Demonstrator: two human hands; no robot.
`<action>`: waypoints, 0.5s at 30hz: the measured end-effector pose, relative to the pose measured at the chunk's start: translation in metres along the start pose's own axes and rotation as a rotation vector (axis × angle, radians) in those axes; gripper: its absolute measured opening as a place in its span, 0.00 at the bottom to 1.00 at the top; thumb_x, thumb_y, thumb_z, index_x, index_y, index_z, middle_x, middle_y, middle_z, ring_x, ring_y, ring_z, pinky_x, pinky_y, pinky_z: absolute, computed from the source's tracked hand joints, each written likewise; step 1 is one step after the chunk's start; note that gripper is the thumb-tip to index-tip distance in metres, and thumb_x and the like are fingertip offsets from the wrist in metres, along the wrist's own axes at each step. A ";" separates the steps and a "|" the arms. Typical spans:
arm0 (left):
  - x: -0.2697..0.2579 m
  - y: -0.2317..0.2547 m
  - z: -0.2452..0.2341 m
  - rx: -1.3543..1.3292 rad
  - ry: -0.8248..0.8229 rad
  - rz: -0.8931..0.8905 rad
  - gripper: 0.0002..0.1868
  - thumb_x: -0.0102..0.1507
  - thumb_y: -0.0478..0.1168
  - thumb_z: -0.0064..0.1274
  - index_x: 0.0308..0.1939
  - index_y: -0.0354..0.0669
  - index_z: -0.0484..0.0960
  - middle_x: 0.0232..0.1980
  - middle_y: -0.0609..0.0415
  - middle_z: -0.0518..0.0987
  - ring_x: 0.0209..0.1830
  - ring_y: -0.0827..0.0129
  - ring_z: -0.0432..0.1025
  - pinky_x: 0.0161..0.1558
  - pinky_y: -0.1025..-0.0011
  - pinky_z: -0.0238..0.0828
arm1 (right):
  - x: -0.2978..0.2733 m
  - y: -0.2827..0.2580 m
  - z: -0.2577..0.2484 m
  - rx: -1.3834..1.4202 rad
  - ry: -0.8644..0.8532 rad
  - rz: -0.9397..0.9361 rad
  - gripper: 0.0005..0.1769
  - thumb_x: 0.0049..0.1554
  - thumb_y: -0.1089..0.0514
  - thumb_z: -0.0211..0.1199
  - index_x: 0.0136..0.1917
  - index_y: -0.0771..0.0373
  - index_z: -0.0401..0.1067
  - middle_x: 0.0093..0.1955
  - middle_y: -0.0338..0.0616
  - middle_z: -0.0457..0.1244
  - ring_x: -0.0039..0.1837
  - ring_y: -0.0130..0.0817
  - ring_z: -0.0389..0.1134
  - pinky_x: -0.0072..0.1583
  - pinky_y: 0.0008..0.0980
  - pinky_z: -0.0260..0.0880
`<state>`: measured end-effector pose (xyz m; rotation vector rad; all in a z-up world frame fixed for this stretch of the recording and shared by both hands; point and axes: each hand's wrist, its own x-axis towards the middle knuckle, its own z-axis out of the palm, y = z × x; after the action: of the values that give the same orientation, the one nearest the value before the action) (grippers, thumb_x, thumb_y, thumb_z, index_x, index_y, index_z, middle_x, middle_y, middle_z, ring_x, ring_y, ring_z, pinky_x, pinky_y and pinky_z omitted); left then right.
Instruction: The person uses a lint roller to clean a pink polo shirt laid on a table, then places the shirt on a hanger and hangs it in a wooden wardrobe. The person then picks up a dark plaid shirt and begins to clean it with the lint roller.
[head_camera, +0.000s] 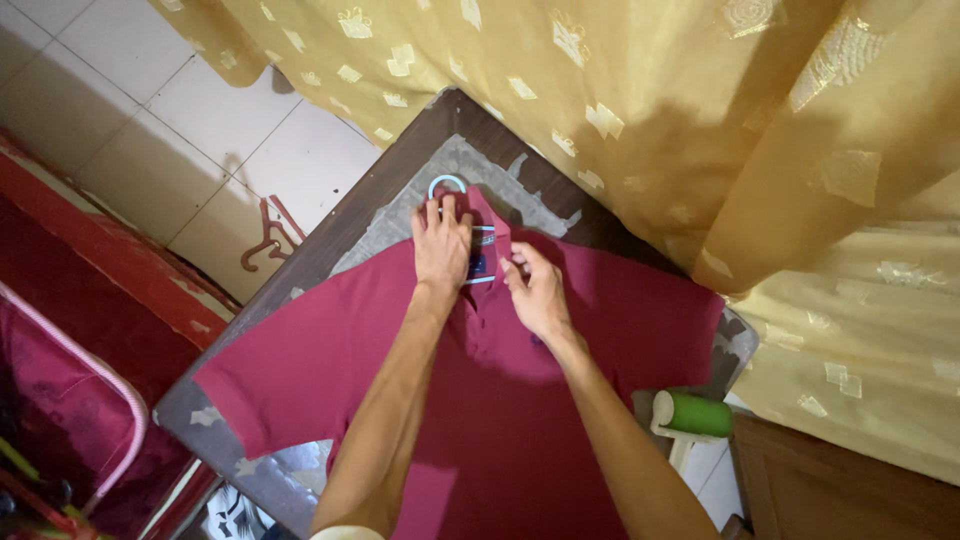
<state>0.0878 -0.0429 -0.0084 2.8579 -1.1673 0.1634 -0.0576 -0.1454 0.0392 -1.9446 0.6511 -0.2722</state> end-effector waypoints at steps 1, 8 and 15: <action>0.002 -0.002 0.000 -0.012 -0.019 0.001 0.14 0.66 0.42 0.48 0.53 0.50 0.84 0.66 0.47 0.70 0.70 0.51 0.61 0.69 0.44 0.53 | -0.001 0.003 0.000 0.000 -0.002 0.004 0.15 0.61 0.61 0.62 0.62 0.65 0.72 0.48 0.49 0.72 0.43 0.34 0.75 0.45 0.32 0.75; -0.001 -0.008 -0.016 -0.102 0.150 -0.061 0.27 0.60 0.42 0.57 0.64 0.46 0.75 0.67 0.45 0.70 0.66 0.53 0.63 0.64 0.51 0.57 | 0.005 0.018 0.006 -0.063 -0.129 -0.051 0.25 0.59 0.58 0.66 0.69 0.62 0.68 0.58 0.50 0.70 0.52 0.37 0.74 0.52 0.35 0.75; -0.026 -0.020 -0.051 -0.487 0.236 -0.409 0.42 0.54 0.52 0.69 0.66 0.39 0.68 0.62 0.39 0.72 0.62 0.46 0.65 0.58 0.49 0.61 | 0.003 -0.008 0.020 -0.243 -0.019 -0.059 0.42 0.51 0.44 0.74 0.71 0.63 0.64 0.62 0.54 0.63 0.60 0.49 0.68 0.58 0.45 0.72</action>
<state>0.0793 -0.0057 0.0394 2.4837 -0.4784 0.1633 -0.0431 -0.1293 0.0372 -2.1990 0.6387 -0.2181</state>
